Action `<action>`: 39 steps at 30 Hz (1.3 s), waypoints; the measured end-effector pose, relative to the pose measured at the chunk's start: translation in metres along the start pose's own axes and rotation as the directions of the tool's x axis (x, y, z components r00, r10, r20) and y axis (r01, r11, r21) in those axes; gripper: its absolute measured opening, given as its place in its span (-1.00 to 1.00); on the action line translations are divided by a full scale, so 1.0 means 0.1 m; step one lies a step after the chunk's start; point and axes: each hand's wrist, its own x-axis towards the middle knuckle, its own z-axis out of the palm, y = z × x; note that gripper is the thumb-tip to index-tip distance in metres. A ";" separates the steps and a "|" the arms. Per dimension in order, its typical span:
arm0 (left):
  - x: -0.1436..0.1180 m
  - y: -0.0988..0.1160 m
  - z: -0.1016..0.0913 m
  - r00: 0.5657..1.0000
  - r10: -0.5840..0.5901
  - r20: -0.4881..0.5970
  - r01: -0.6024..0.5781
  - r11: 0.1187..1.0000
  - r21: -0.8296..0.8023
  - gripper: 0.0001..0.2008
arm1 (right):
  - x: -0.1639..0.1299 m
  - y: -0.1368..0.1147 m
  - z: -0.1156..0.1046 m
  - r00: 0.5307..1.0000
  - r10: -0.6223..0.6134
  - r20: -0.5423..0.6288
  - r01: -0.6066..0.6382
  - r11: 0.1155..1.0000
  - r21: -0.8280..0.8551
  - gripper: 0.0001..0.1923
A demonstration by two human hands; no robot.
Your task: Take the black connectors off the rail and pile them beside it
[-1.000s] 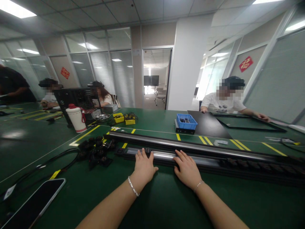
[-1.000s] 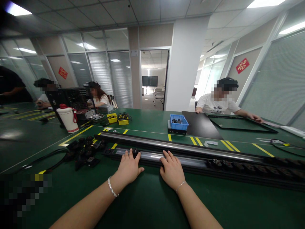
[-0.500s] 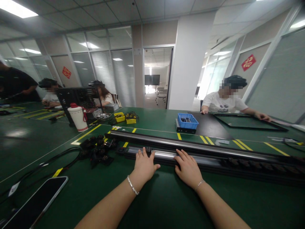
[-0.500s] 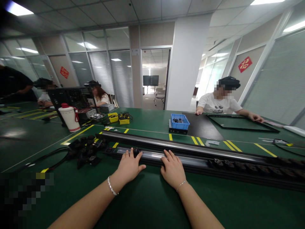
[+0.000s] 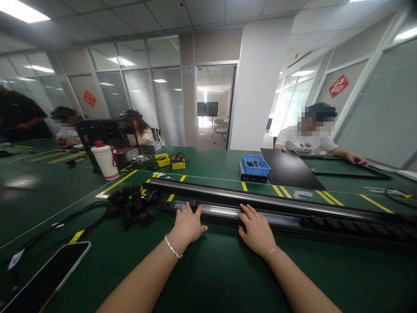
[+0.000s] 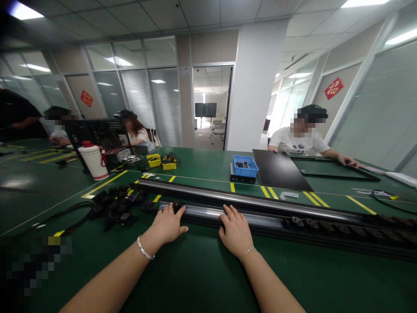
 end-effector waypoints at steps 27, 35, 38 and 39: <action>0.16 -0.42 -0.14 0.983 -0.043 0.176 0.055 0.996 -0.065 -0.31 | -0.01 0.00 -0.01 1.000 -0.004 -0.010 0.004 1.000 -0.021 -0.70; 0.25 -0.60 -0.09 0.971 -0.061 0.230 0.087 0.990 -0.107 -0.27 | 0.00 0.00 0.00 1.000 -0.004 -0.010 0.004 1.000 -0.002 -0.70; 0.27 -0.61 -0.08 0.971 -0.054 0.232 0.080 0.992 -0.101 -0.27 | 0.00 0.00 -0.01 1.000 -0.004 -0.009 0.004 1.000 -0.011 -0.70; 0.27 -0.62 -0.08 0.971 -0.050 0.235 0.075 0.992 -0.100 -0.27 | 0.00 0.00 -0.01 1.000 -0.004 -0.009 0.004 1.000 -0.015 -0.70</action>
